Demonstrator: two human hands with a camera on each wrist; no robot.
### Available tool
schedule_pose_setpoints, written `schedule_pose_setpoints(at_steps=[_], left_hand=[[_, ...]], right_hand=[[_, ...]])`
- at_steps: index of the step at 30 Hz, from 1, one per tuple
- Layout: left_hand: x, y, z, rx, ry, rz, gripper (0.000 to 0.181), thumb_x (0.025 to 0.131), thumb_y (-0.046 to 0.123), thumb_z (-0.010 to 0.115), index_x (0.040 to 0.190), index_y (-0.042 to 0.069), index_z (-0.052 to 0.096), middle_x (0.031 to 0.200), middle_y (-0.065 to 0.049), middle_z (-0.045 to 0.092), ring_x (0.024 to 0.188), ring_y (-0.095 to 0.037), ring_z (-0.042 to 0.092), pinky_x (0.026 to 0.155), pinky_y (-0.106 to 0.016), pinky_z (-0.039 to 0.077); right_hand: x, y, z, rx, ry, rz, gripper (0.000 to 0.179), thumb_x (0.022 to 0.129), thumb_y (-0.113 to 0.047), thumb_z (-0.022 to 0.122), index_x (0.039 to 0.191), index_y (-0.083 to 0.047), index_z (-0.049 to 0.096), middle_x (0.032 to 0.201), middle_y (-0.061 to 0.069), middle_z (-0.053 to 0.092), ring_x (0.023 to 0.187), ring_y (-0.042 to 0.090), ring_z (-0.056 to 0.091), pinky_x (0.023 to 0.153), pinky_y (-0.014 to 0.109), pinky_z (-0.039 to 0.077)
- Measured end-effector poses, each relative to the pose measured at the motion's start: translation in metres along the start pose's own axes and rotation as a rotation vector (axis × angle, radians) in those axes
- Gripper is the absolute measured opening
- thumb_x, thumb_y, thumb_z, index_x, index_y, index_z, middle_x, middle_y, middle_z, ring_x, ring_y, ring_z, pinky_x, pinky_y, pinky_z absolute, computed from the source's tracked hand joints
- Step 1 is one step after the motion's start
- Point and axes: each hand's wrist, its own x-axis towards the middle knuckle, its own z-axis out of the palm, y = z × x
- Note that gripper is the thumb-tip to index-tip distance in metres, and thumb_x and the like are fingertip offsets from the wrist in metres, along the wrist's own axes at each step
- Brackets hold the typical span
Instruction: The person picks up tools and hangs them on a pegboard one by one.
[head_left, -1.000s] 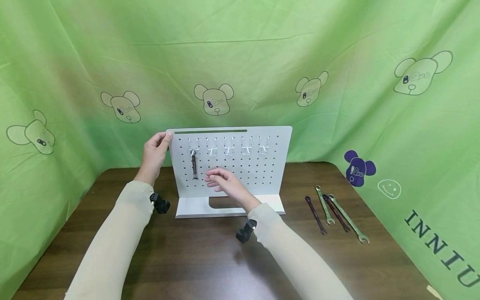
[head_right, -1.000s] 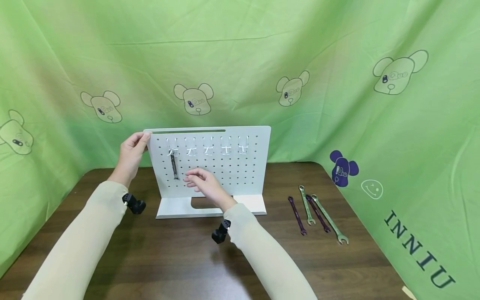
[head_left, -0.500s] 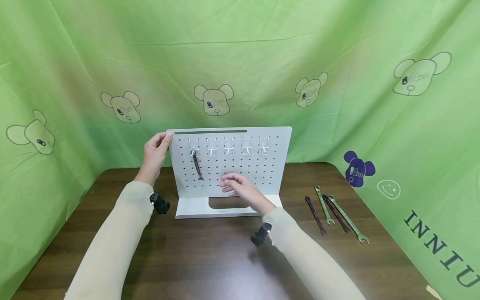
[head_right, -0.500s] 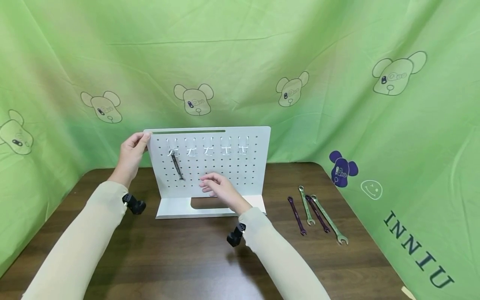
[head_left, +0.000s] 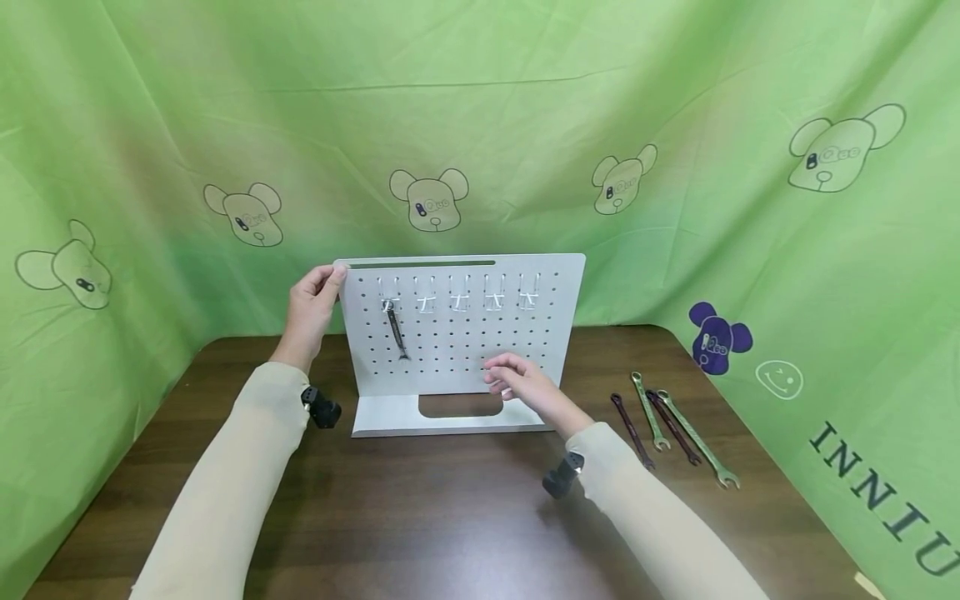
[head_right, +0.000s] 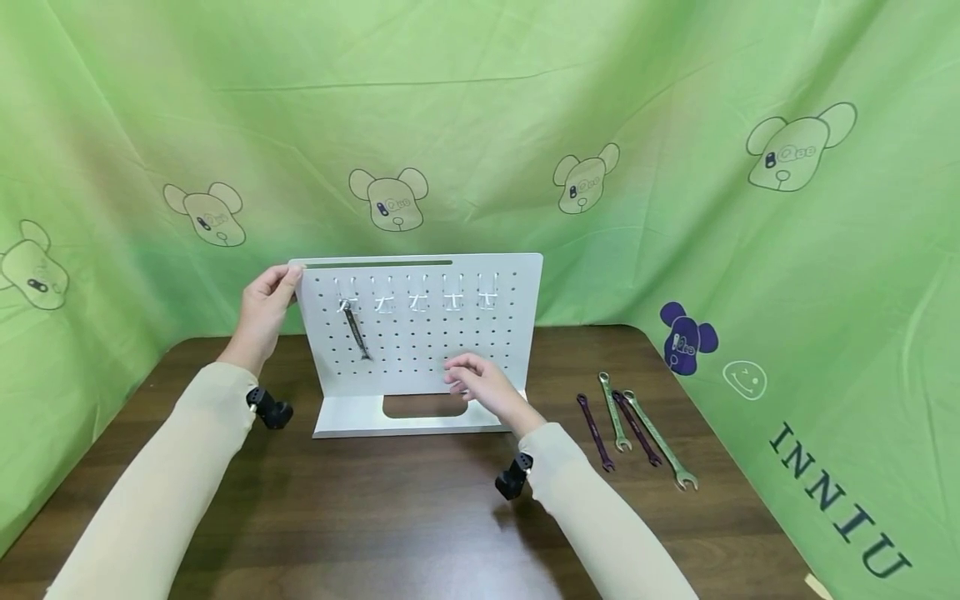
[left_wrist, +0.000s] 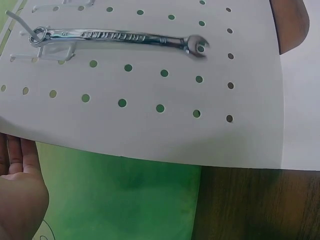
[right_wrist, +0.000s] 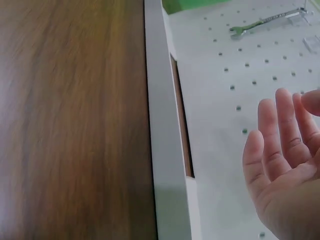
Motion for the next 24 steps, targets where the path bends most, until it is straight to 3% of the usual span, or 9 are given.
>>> schedule_pose_setpoints(at_steps=[5,12,18,24], left_hand=[[-0.001,0.001,0.000,0.003,-0.004,-0.005,0.050,0.101,0.041,0.059,0.125,-0.002,0.061,0.107,0.000,0.061,0.100,-0.013,0.055,0.095,-0.030,0.046],[0.000,0.000,0.002,0.005,0.004,-0.004,0.048,0.101,0.040,0.059,0.125,-0.002,0.062,0.108,0.000,0.061,0.099,-0.013,0.055,0.094,-0.030,0.046],[0.001,-0.001,0.002,0.005,0.003,-0.010,0.049,0.101,0.041,0.059,0.125,-0.002,0.062,0.108,0.000,0.061,0.099,-0.013,0.055,0.094,-0.031,0.046],[0.000,-0.001,0.001,0.001,0.008,-0.009,0.049,0.100,0.041,0.060,0.124,-0.002,0.062,0.105,0.001,0.062,0.098,-0.012,0.056,0.094,-0.032,0.046]], right_hand=[[-0.010,0.009,-0.018,-0.026,0.005,0.004,0.033,0.104,-0.017,0.053,0.126,0.007,0.057,0.107,0.018,0.067,0.097,0.034,0.066,0.079,0.034,0.052],[-0.028,0.021,-0.044,-0.038,0.041,0.030,0.033,0.103,-0.014,0.054,0.127,0.009,0.056,0.103,0.015,0.067,0.090,0.024,0.065,0.081,0.040,0.053],[-0.045,0.037,-0.070,-0.060,0.051,0.031,0.032,0.102,-0.010,0.054,0.125,0.013,0.054,0.099,0.012,0.066,0.083,0.018,0.064,0.071,0.029,0.053],[-0.062,0.045,-0.095,-0.082,0.069,0.034,0.035,0.102,-0.011,0.055,0.125,0.015,0.053,0.101,0.022,0.066,0.082,0.018,0.065,0.069,0.028,0.054]])
